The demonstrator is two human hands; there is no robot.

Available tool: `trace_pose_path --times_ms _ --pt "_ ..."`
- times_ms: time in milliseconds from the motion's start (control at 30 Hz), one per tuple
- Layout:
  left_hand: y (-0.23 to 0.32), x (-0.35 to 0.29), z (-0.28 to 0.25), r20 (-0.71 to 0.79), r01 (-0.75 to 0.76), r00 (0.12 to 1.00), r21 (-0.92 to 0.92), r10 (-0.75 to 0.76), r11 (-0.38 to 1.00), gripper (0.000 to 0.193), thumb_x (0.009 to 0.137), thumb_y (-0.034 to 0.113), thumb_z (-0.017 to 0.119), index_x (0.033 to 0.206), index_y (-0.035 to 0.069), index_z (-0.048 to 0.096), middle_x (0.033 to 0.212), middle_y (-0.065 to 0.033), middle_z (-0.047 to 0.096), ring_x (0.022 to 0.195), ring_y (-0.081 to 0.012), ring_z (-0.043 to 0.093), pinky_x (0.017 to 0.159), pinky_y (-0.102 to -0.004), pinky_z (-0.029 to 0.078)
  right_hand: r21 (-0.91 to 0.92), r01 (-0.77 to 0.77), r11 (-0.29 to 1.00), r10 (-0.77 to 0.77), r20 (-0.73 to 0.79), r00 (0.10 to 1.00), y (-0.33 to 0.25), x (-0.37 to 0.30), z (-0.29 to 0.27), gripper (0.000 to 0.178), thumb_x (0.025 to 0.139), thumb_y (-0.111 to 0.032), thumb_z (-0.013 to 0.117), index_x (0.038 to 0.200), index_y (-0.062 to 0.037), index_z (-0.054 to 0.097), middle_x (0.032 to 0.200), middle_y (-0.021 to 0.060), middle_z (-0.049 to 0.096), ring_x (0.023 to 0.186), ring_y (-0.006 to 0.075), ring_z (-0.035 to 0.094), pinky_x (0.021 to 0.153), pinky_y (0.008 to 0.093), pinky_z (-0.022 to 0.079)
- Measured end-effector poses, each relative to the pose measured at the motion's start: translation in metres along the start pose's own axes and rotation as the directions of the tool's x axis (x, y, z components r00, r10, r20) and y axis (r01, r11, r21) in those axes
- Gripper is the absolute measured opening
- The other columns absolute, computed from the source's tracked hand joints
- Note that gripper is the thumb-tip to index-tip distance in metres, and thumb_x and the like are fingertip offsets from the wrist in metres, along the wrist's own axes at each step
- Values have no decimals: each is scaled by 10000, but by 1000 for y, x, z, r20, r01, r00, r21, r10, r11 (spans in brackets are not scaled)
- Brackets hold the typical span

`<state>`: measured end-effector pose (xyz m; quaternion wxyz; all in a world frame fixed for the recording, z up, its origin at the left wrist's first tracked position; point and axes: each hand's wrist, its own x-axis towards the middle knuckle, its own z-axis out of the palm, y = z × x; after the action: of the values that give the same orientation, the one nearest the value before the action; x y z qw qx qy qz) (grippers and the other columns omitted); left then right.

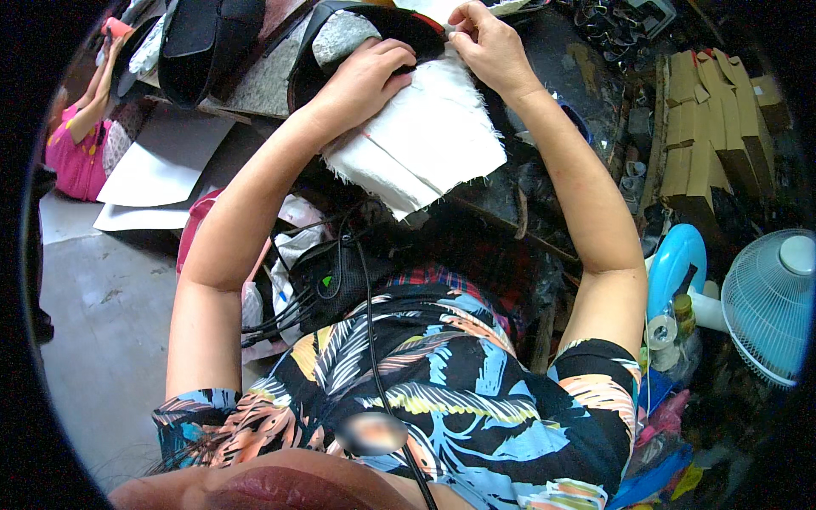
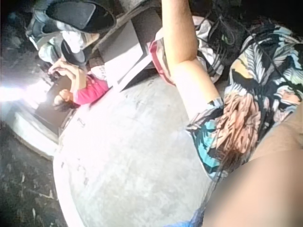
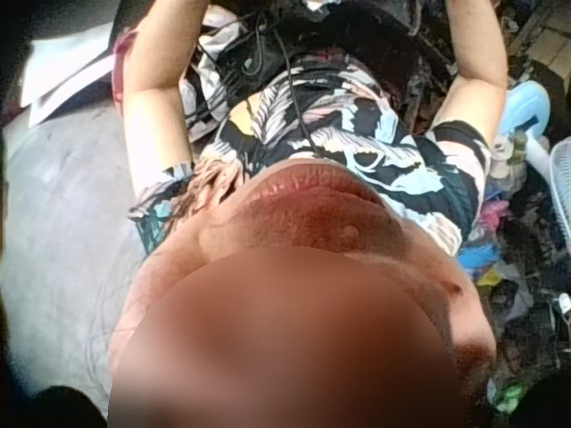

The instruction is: The person places a white fabric insert into a black shoe, trims the excess with scissors, and repeats the process for a second shoe. The person handles the shoes and fabric by hand and uses scissors to cut the fabric flush with the shoe edges.

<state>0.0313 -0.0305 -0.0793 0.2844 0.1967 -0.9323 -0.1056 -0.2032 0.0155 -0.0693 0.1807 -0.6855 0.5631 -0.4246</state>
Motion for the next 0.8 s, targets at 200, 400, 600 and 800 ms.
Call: trace_pose_path --times_ms 200,400,600,800 --pt "3 0 6 -31 109 993 -107 -113 988 342 902 113 675 1218 9 593 1204 -164 605 1146 -332 575 1028 -406 451 -152 -5 988 1 -29 1000 -10 -4 0 213 901 -55 631 1111 -22 634 900 8 647 830 80 619 721 246 525" --pt "4 0 6 2 64 998 -19 -64 998 333 917 93 650 1241 17 646 1219 -171 604 1152 -313 583 1012 -404 472 -137 -109 985 110 -6 994 -11 -6 -5 175 916 -82 652 1081 -29 674 966 16 696 831 68 641 721 205 532" --pt "14 -1 -2 55 13 998 159 -22 987 321 933 86 608 1242 41 679 1248 -136 606 1171 -288 571 1001 -393 489 -136 62 989 -62 4 998 -8 -6 -4 204 910 -100 696 1105 -44 677 887 2 686 753 62 632 691 205 539" --pt "14 2 -4 132 -21 991 227 -10 974 382 933 121 588 1307 49 624 1297 -129 587 1181 -287 548 1034 -396 469 -225 153 962 -161 -17 987 -8 -5 0 301 855 -199 803 1017 -39 607 831 29 646 709 86 602 660 249 524"
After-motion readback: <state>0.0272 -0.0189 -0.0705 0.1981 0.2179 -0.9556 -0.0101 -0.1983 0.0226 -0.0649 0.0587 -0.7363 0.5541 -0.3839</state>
